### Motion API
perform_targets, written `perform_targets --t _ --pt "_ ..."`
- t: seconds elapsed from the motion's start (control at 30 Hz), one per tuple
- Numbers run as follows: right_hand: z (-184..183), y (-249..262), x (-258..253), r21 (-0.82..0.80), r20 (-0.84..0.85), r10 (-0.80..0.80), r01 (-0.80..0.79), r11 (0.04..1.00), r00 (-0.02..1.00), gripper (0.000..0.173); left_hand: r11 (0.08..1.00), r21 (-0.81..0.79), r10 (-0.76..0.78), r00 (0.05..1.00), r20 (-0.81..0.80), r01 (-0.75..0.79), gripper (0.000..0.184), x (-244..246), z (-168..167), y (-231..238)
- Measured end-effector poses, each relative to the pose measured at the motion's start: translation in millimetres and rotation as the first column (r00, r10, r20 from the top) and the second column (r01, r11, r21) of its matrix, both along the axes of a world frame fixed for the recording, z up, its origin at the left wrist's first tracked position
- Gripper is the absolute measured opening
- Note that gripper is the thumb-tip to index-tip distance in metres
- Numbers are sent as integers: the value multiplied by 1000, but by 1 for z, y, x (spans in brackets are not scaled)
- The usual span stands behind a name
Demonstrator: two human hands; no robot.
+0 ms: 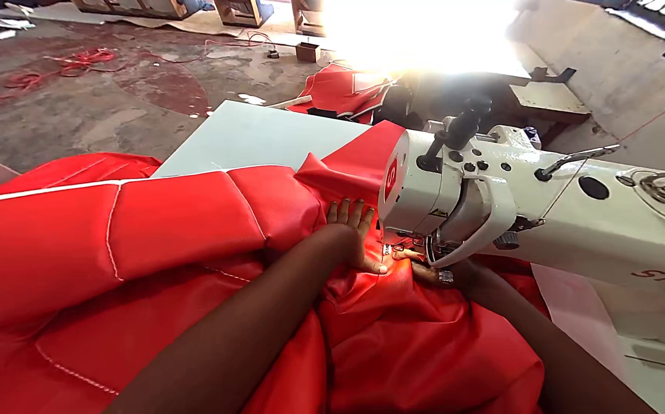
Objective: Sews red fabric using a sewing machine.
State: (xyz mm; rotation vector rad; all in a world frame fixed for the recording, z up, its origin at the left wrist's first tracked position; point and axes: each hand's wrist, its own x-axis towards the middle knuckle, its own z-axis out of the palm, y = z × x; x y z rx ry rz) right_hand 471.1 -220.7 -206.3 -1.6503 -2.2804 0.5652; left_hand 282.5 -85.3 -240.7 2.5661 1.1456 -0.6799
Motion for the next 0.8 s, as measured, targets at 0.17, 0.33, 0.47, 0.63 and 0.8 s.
perform_targets --t 0.17,0.33,0.47,0.63,0.8 --pt "-31 -4 5 155 -14 164 -160 975 986 27 999 -1 -45 995 87 45 141 -8 5 0" --pt "-37 -3 3 290 -103 272 -232 928 957 27 984 -168 -74 995 -59 63 123 -13 70 -15" --pt "-42 0 6 282 -135 245 -200 938 960 24 990 -119 -77 996 -42 72 131 -12 54 -11" --pt "-13 0 -2 20 -35 3 -2 1000 999 15 998 6 -60 998 30 60 154 0 0 14" --pt "8 -6 -6 -302 -346 -224 118 946 911 8 999 9 -45 999 31 45 153 3 0 21"
